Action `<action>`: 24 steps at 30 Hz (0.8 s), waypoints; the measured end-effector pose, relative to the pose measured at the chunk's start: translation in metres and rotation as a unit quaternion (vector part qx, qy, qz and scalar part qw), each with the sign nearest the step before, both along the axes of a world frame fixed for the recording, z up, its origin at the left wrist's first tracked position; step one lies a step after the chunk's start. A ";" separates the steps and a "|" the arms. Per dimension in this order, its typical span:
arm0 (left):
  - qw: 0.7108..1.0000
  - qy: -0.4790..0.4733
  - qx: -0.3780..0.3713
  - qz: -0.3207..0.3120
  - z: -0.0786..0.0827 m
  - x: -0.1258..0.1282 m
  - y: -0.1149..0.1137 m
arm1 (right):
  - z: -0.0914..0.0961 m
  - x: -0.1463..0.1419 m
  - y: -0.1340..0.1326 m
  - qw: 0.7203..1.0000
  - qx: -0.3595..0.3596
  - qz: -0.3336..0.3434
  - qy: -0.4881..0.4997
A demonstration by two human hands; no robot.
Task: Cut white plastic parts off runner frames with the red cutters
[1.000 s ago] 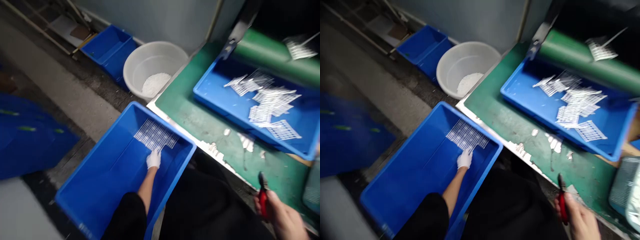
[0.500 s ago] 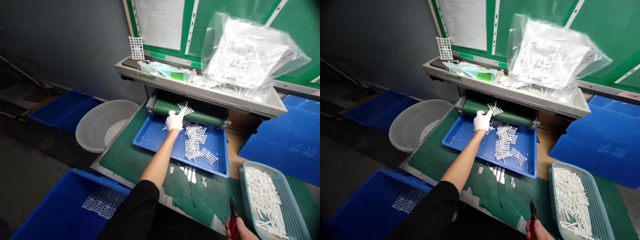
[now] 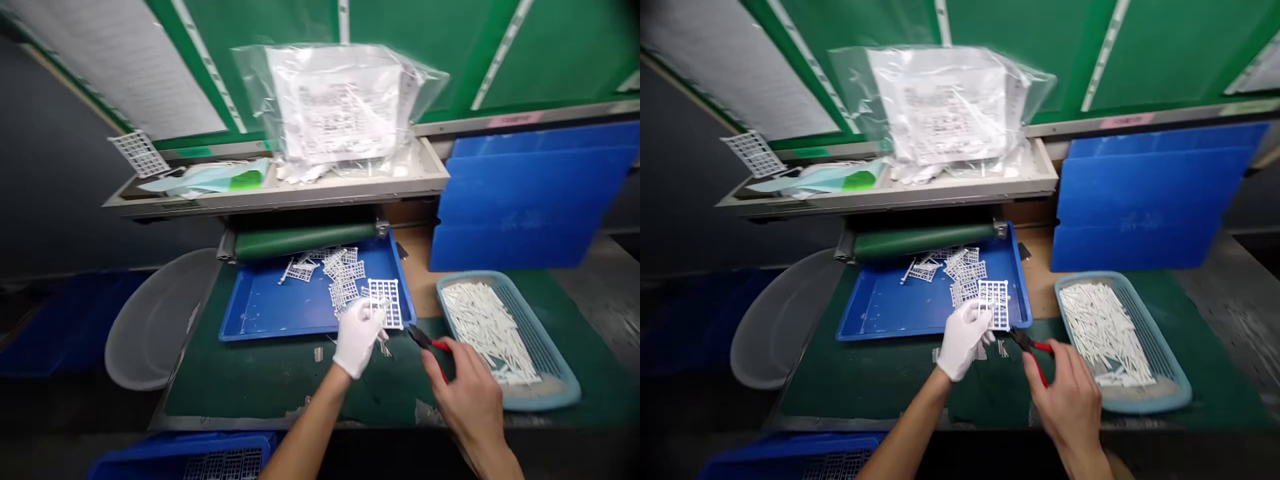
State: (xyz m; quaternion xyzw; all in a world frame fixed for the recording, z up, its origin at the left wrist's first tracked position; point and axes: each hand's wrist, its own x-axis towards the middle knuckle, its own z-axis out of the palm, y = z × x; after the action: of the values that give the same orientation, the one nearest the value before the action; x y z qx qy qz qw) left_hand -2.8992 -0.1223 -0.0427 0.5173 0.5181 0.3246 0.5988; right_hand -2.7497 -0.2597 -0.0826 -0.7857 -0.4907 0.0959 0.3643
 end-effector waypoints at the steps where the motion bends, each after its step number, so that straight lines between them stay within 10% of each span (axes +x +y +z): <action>1: 1.000 0.000 -0.013 -0.009 0.000 -0.002 -0.020 | 0.003 -0.002 0.003 0.999 0.009 -0.002 -0.053; 5: 0.999 0.033 -0.011 -0.038 0.003 -0.006 -0.059 | 0.002 -0.009 -0.002 0.991 0.002 0.015 -0.136; 15: 0.959 0.092 -0.016 -0.267 0.028 -0.036 -0.065 | 0.013 0.019 -0.032 0.958 0.050 0.167 -0.227; 19: 0.954 -0.092 -0.175 -0.225 0.030 -0.019 -0.066 | 0.025 0.031 -0.038 0.933 0.083 0.201 -0.286; 24: 0.877 -0.174 -0.393 -0.217 0.017 0.013 -0.076 | 0.049 0.053 -0.042 0.881 0.130 0.251 -0.379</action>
State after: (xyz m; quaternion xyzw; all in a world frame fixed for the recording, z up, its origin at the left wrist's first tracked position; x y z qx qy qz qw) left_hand -2.8863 -0.1981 -0.0254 0.2741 0.3655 0.0409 0.8886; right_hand -2.6968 -0.3019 -0.0340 -0.5579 -0.7804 -0.1856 0.2128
